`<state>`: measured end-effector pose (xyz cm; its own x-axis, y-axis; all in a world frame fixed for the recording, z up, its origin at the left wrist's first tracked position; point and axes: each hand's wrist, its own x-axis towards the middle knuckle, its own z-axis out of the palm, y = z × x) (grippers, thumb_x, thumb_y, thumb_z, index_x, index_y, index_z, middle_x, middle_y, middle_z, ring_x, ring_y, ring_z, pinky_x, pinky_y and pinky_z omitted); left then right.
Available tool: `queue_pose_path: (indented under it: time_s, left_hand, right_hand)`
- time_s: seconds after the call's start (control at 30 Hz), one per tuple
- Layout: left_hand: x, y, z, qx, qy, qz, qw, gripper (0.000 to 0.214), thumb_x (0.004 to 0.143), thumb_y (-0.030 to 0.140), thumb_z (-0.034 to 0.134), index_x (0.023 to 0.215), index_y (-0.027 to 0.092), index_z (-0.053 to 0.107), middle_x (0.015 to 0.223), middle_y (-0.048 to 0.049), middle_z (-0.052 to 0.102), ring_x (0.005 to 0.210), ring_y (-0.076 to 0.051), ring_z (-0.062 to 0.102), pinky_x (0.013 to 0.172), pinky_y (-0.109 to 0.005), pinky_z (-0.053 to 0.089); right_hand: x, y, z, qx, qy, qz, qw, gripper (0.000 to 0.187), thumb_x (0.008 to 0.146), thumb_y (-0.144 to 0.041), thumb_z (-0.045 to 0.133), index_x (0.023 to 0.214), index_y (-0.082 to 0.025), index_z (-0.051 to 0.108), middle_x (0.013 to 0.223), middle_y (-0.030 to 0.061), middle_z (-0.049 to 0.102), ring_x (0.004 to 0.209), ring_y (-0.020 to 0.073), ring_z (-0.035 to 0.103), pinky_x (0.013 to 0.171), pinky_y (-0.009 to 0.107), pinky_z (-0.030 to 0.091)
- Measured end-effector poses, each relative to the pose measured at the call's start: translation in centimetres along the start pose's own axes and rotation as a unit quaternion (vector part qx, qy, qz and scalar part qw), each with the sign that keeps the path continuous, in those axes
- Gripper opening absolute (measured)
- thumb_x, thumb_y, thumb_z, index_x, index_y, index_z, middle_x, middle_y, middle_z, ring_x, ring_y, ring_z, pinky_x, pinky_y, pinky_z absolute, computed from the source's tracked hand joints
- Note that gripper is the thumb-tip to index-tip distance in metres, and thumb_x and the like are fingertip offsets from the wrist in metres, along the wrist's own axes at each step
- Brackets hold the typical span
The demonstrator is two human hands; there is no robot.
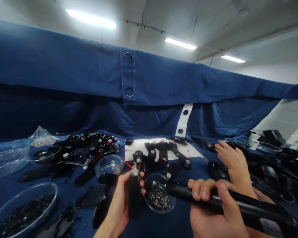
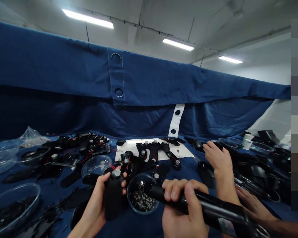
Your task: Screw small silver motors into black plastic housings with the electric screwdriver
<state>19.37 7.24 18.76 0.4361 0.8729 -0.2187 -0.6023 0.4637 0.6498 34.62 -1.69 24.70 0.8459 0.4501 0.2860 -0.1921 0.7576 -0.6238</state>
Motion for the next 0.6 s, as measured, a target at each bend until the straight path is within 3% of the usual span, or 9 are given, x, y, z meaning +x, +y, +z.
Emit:
queue_pose_path:
  time_s: [0.1,0.23,0.4,0.6]
  left_hand:
    - [0.1,0.0,0.1,-0.007,0.029,-0.008,1.000,0.037,0.094,0.038,0.060,0.119,0.012,0.063,0.099,-0.0121,0.078,0.072,-0.017,0.071,0.064,-0.027,0.055]
    - [0.4,-0.9,1.2,0.023,0.027,-0.032,0.999,0.042,0.095,0.038,0.057,0.129,0.014,0.053,0.115,-0.0195,0.076,0.103,-0.032,0.075,0.061,-0.028,0.054]
    - [1.4,-1.7,1.8,0.075,-0.008,-0.059,0.995,0.040,0.092,0.039,0.061,0.120,0.011,0.057,0.117,-0.0230,0.075,0.096,-0.033,0.077,0.056,-0.028,0.054]
    - [2.5,-2.3,1.6,0.086,-0.007,-0.069,0.994,0.041,0.092,0.043,0.060,0.113,0.008,0.061,0.109,-0.0246,0.077,0.094,-0.028,0.077,0.065,-0.028,0.058]
  right_hand:
    - [0.0,0.9,-0.2,-0.015,-0.016,-0.019,1.000,0.014,0.082,-0.026,0.066,0.079,-0.023,0.052,0.051,-0.0065,0.052,0.049,0.0119,0.048,0.063,0.031,0.047]
    - [0.1,1.6,-0.1,-0.035,-0.013,-0.027,0.999,0.012,0.082,-0.023,0.068,0.080,-0.022,0.056,0.053,-0.0064,0.054,0.050,0.0116,0.051,0.065,0.032,0.048]
    - [0.3,1.9,-0.1,-0.046,-0.037,-0.047,0.997,0.011,0.082,-0.023,0.068,0.081,-0.021,0.057,0.052,-0.0062,0.054,0.049,0.0119,0.052,0.064,0.032,0.049]
    - [0.6,2.6,-0.3,-0.053,-0.075,-0.058,0.994,0.010,0.084,-0.022,0.069,0.081,-0.021,0.059,0.053,-0.0063,0.055,0.049,0.0111,0.054,0.060,0.029,0.050]
